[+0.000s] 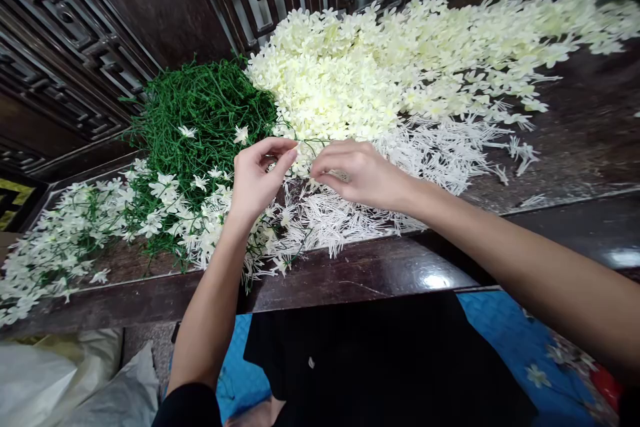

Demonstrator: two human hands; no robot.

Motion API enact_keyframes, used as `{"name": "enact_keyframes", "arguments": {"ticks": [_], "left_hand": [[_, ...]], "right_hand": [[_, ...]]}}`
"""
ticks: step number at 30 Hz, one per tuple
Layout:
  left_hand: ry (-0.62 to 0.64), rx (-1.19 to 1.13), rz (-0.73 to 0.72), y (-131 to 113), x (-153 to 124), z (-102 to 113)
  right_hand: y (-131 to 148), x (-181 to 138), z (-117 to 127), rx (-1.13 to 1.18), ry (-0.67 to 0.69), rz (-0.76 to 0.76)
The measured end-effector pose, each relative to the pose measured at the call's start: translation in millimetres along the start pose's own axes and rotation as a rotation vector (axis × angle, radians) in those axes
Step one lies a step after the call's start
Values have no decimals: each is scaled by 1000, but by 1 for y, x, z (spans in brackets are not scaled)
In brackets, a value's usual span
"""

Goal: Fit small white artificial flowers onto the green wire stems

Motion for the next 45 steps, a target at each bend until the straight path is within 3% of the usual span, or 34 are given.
{"name": "enact_keyframes", "arguments": {"ticks": [7, 14, 28, 45], "left_hand": [[33, -80, 32, 4, 0, -3], [58, -197, 73, 7, 0, -3], [161, -246, 32, 0, -1, -12], [115, -237, 35, -3, -2, -9]], "right_hand": [[-5, -2, 19, 158, -193, -42], [-8, -5, 31, 497, -330, -107], [-7, -10, 38, 459, -482, -82], [-4, -10, 42, 426, -466, -66]]}}
Point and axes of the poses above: each hand's wrist, its own x-axis towards the middle knuckle, its own z-axis out of the back of the hand, y = z × x, the point moved 8 cm from there along x, towards the middle knuckle, and after that the axes turned 5 degrees about y, right-handed, at the moved point
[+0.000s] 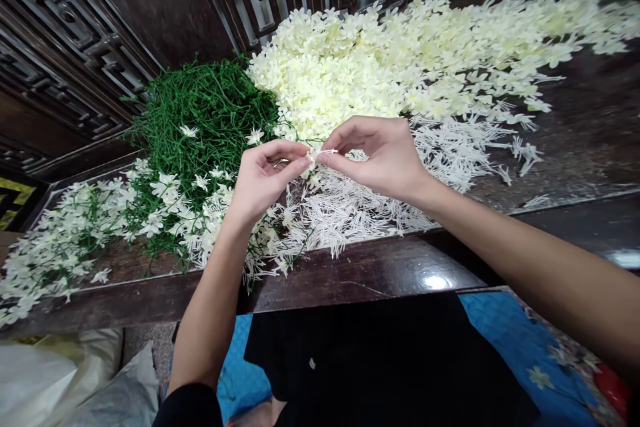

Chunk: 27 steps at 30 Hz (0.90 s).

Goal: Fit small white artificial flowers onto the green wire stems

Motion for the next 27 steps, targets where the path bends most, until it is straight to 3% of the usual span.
{"name": "enact_keyframes", "arguments": {"ticks": [3, 8, 27], "left_hand": [[-20, 36, 13, 1, 0, 3], [-42, 24, 24, 4, 1, 5], [41, -10, 7, 4, 1, -2]], "right_hand": [[-2, 2, 2, -118, 23, -4], [-6, 2, -11, -346, 179, 67], [0, 0, -11, -292, 141, 94]]}}
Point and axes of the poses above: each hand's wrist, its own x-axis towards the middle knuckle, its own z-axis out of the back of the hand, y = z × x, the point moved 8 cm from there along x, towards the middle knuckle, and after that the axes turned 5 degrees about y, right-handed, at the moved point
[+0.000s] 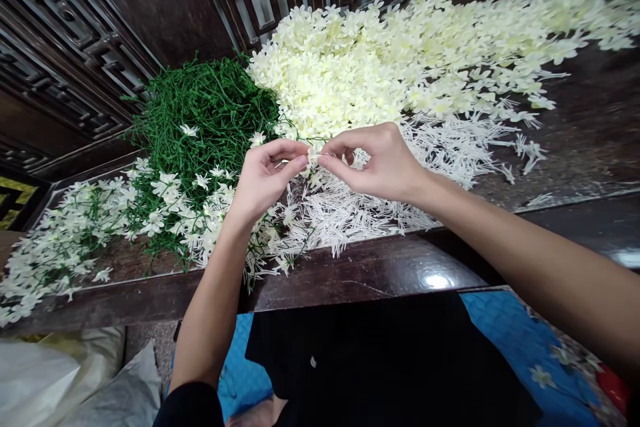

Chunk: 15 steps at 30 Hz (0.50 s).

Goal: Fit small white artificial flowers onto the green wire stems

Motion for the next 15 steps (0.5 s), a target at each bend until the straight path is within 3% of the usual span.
{"name": "enact_keyframes", "arguments": {"ticks": [7, 15], "left_hand": [[43, 5, -36, -4, 0, -2], [-29, 12, -55, -6, 0, 5]], "right_hand": [[0, 0, -4, 23, 51, 33], [-15, 1, -4, 41, 128, -151]]}}
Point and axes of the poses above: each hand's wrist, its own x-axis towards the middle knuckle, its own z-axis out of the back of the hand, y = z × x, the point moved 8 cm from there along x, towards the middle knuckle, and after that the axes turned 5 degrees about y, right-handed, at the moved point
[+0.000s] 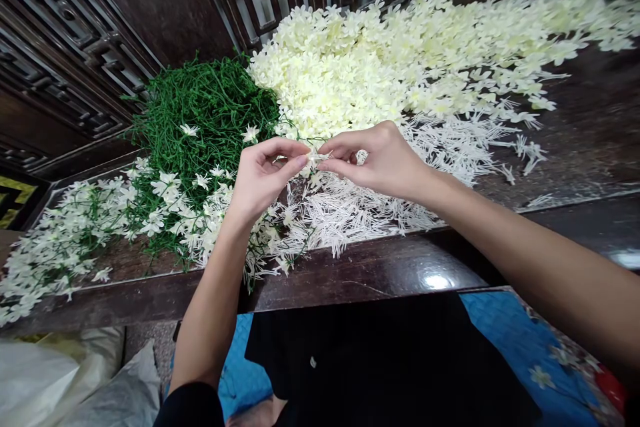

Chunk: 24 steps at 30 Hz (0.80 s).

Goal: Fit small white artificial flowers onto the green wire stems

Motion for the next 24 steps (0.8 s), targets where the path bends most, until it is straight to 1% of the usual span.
{"name": "enact_keyframes", "arguments": {"ticks": [2, 5, 8, 12, 16, 19, 22, 24], "left_hand": [[-34, 0, -4, 1, 0, 3], [-20, -12, -19, 0, 1, 1], [30, -24, -15, 0, 1, -6], [70, -40, -6, -1, 0, -12], [49, -29, -5, -2, -1, -9], [45, -11, 5, -3, 0, -8], [-2, -15, -15, -3, 0, -5], [-49, -58, -14, -1, 0, -2]], "right_hand": [[-6, 1, -1, -30, 47, -65], [-4, 1, -3, -46, 65, -62], [1, 1, -6, 56, 49, -51], [4, -1, -14, 172, 90, -77], [5, -1, -10, 257, 85, -82], [5, -1, -7, 248, 89, -79], [3, 0, -2, 232, 62, -111], [0, 0, -1, 239, 50, -139]]}}
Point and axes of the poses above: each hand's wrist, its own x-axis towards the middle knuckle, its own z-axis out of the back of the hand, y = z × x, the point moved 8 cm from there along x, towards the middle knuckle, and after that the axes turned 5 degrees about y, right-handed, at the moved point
